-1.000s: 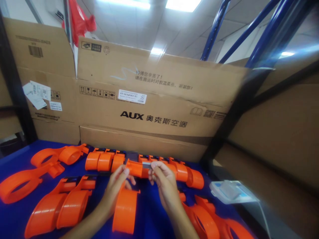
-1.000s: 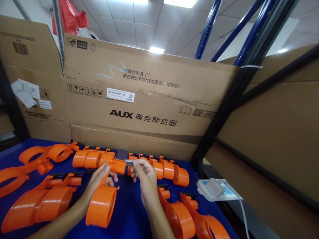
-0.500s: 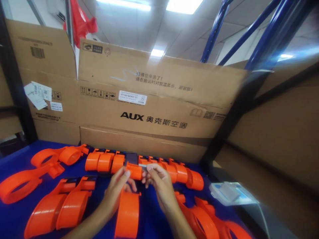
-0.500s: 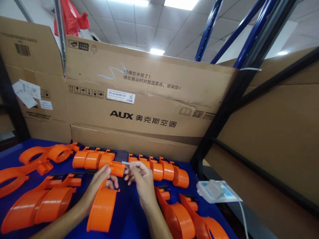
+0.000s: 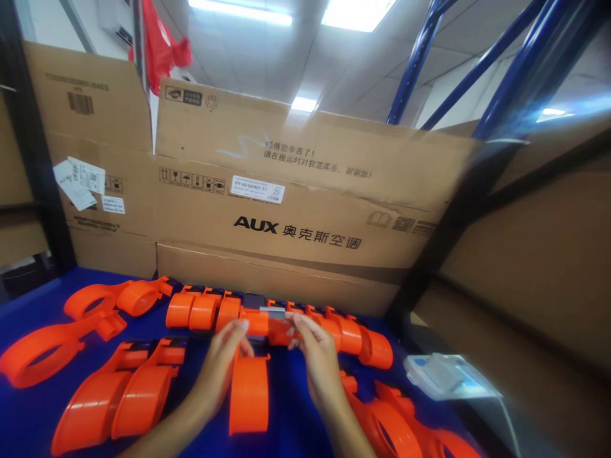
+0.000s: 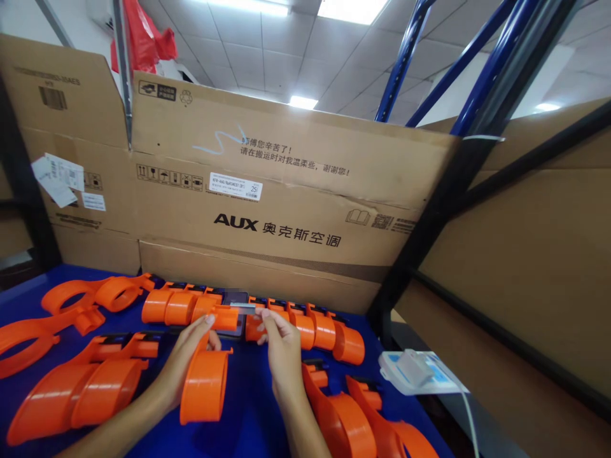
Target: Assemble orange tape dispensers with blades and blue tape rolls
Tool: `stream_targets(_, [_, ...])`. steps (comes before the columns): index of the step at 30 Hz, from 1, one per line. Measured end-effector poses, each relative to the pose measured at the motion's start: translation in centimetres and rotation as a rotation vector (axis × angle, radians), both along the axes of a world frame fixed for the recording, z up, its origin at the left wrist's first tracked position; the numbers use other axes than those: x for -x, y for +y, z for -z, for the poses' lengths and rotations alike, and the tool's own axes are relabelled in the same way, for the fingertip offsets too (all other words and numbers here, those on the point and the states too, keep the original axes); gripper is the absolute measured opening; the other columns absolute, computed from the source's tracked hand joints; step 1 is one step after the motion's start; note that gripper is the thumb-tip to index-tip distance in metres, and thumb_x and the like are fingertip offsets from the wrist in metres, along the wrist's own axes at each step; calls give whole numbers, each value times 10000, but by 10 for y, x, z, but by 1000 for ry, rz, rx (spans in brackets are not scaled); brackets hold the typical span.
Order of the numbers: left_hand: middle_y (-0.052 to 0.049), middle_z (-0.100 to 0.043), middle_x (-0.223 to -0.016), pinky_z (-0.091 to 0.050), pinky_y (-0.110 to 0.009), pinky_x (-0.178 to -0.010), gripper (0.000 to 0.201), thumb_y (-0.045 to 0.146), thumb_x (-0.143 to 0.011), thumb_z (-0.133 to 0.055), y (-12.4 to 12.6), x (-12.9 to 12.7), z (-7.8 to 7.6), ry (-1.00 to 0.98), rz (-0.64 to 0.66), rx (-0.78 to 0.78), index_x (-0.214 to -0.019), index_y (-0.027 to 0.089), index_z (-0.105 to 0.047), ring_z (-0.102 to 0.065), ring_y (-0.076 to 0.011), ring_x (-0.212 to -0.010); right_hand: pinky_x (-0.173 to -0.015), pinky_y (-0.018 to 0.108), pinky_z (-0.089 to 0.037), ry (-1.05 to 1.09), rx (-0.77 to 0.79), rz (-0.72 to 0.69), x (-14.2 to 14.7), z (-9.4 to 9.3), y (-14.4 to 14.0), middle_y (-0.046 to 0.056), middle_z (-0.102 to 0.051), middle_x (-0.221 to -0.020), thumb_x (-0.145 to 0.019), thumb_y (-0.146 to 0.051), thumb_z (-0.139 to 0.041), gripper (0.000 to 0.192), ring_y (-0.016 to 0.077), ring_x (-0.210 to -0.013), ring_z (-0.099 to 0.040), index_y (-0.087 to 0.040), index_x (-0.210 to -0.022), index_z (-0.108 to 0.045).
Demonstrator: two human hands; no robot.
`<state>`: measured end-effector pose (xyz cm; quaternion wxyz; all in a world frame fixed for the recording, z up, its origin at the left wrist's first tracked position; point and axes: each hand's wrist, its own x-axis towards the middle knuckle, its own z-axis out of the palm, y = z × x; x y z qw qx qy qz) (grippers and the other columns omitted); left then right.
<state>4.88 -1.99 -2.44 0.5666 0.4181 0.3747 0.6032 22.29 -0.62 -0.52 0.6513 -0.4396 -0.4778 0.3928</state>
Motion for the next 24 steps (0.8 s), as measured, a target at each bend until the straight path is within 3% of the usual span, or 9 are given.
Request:
stream_targets(7, [4, -591, -558, -376, -248, -533, 472, 647, -767, -681, 0, -1, 0, 37, -29, -23, -686, 186, -631, -511, -154, -516, -569, 288, -433, -171, -65, 41, 1, -2, -3, 48, -720, -746, -820, -471, -694, 307, 161, -583, -524, -191, -879, -806])
stream_targets(12, [12, -603, -566, -367, -235, -554, 418, 601, -831, -648, 0, 0, 2, 76, 20, -39, -760, 190, -629, -505, -145, -530, -568, 290, -415, -290, -100, 10, 2, -3, -6, 19, -632, -624, -853, -461, -661, 306, 173, -576, -519, -193, -766, -778])
stream_targets(18, [15, -594, -557, -378, -245, -603, 413, 601, -836, -640, 1, 0, 4, 118, 43, -43, -773, 194, -661, -518, -161, -559, -564, 285, -404, -401, -158, -36, 8, -5, -13, 13, -582, -608, -897, -445, -620, 361, 179, -593, -527, -204, -643, -705])
stream_targets(24, [5, -621, -576, -416, -280, -623, 414, 620, -750, -707, 1, -1, 3, 138, 0, -6, -741, 207, -678, -556, -198, -587, -562, 287, -408, -445, -135, -82, 12, -6, -15, 12, -558, -617, -896, -482, -624, 353, 184, -606, -521, -205, -703, -726])
